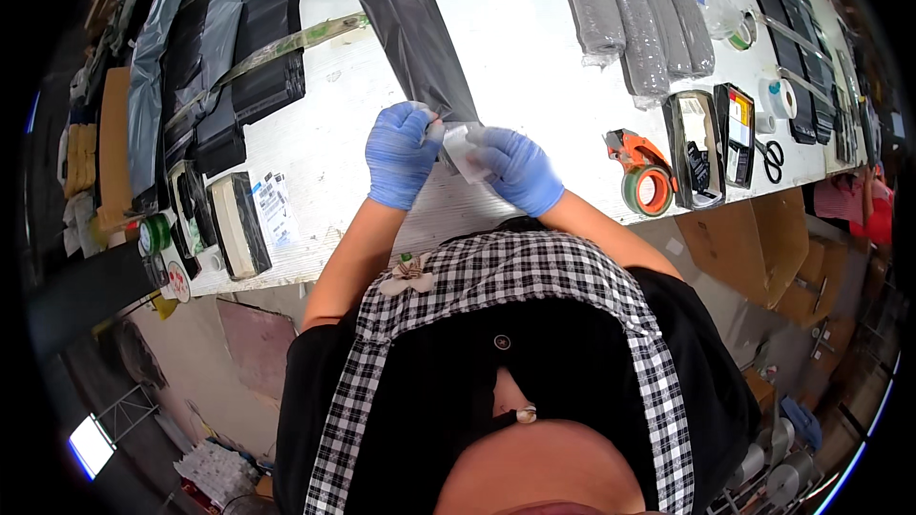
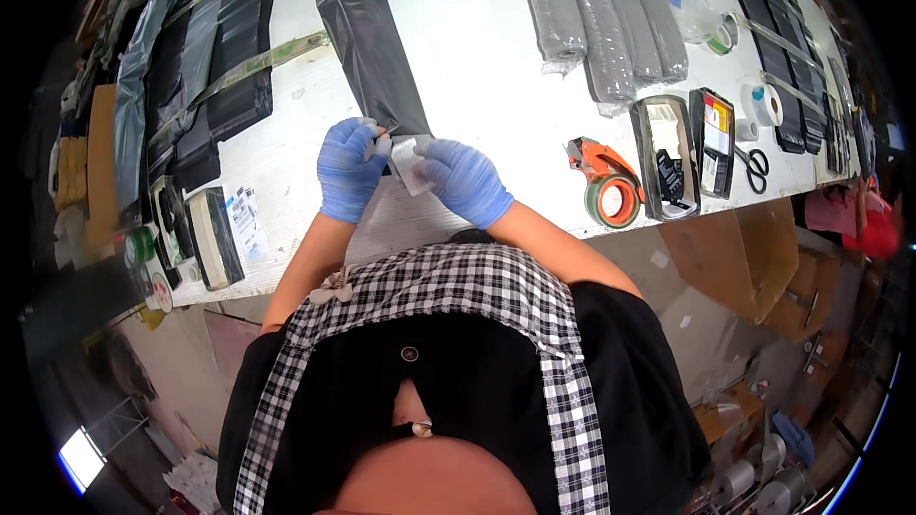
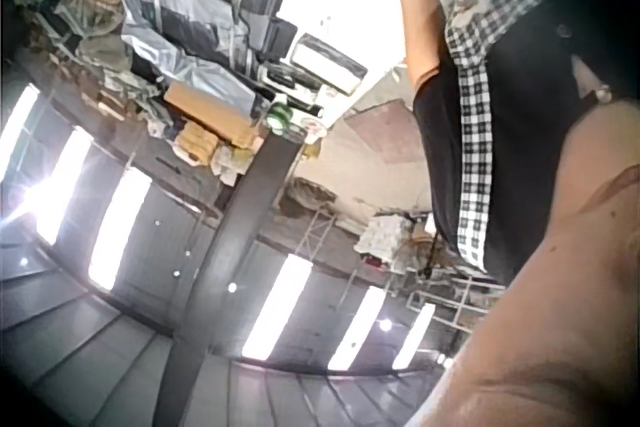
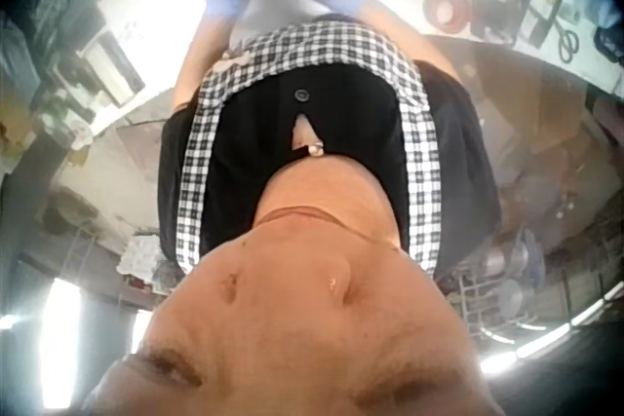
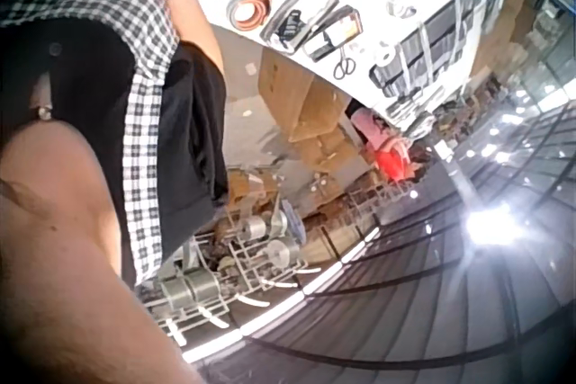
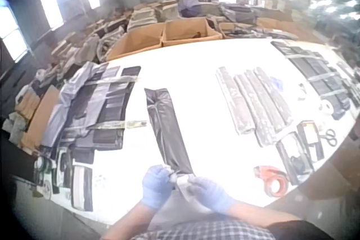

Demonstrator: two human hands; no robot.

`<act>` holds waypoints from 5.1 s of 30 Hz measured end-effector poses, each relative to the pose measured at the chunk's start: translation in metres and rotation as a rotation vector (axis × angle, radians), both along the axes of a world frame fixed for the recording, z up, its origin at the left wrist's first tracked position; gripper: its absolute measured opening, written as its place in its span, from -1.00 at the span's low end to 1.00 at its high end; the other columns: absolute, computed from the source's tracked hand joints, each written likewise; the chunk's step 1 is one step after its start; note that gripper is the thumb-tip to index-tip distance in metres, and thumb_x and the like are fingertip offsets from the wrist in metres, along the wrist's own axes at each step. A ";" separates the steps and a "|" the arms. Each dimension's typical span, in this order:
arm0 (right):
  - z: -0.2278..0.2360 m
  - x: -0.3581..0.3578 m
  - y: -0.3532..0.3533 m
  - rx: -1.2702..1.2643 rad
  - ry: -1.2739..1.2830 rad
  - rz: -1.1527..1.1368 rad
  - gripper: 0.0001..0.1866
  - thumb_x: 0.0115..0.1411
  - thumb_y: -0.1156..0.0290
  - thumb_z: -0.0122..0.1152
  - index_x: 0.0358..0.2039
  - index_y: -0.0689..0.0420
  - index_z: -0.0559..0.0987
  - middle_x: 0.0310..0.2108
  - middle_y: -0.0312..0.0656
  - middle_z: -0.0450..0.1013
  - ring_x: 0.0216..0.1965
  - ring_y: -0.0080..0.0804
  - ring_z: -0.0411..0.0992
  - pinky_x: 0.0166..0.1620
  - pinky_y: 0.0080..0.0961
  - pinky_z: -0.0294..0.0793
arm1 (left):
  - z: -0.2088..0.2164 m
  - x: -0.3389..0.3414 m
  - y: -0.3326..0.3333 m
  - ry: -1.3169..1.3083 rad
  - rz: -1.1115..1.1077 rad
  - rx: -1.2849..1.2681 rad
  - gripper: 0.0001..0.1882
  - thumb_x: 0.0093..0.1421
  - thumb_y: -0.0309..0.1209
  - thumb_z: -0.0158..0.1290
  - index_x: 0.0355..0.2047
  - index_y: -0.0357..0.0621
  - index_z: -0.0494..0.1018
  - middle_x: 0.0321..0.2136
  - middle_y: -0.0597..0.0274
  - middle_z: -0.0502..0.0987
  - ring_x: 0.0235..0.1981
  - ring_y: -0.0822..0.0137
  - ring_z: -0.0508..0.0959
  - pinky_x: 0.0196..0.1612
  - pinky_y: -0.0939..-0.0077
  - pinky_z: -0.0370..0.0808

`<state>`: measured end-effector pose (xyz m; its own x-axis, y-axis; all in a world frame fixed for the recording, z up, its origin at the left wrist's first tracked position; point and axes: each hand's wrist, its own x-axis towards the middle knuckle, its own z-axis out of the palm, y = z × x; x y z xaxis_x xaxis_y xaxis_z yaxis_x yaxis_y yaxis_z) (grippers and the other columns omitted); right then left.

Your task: The person places cylindrical items wrapped in bubble wrap into black plastic mailers, seals them, and affixes shipping labels. The person uses a tape dispenser to seal the mailers and handles multiple items in sequence.

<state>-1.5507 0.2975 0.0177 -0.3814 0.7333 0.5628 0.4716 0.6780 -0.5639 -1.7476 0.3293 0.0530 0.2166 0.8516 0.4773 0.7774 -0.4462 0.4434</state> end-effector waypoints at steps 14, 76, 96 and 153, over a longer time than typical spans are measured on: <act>0.026 0.001 -0.003 -0.319 -0.577 -0.102 -0.29 0.12 -0.16 0.12 0.15 0.05 0.40 0.33 0.23 -0.09 0.34 0.25 -0.13 0.31 0.14 -0.19 | -0.019 0.000 -0.015 -0.176 0.106 -0.099 -0.58 -0.01 -0.53 0.20 -0.10 -0.07 0.42 -0.20 0.12 0.47 -0.21 0.17 0.51 -0.17 0.34 0.54; 0.014 -0.013 -0.145 -0.548 -0.179 -0.032 -0.81 0.13 0.28 0.22 -0.27 0.03 0.60 -0.39 -0.13 0.54 -0.35 -0.14 0.51 -0.23 -0.30 0.50 | -0.065 -0.080 -0.173 -0.840 0.165 -1.256 -0.87 0.13 -0.62 0.13 -0.28 -0.31 0.52 -0.48 0.19 0.59 -0.56 0.50 0.52 -0.48 0.65 0.50; -0.005 0.175 -0.169 -1.014 -1.198 -0.304 -0.63 0.09 0.38 0.16 -0.06 0.15 0.47 -0.21 0.03 0.46 -0.13 0.00 0.43 -0.03 -0.15 0.41 | -0.035 -0.114 -0.154 0.071 -0.016 -0.359 -0.57 -0.01 -0.52 0.17 -0.07 0.04 0.49 -0.26 0.20 0.53 -0.26 0.27 0.51 -0.16 0.42 0.55; 0.011 0.000 -0.134 -0.966 0.407 -0.342 -0.74 0.23 0.55 0.15 -0.05 0.28 0.49 -0.23 -0.24 0.50 -0.21 -0.57 0.44 -0.10 -0.63 0.44 | -0.036 -0.162 -0.199 0.534 0.286 -0.127 -0.43 0.10 -0.06 0.13 -0.03 -0.28 0.46 -0.09 -0.11 0.49 0.01 -0.06 0.44 0.14 -0.04 0.24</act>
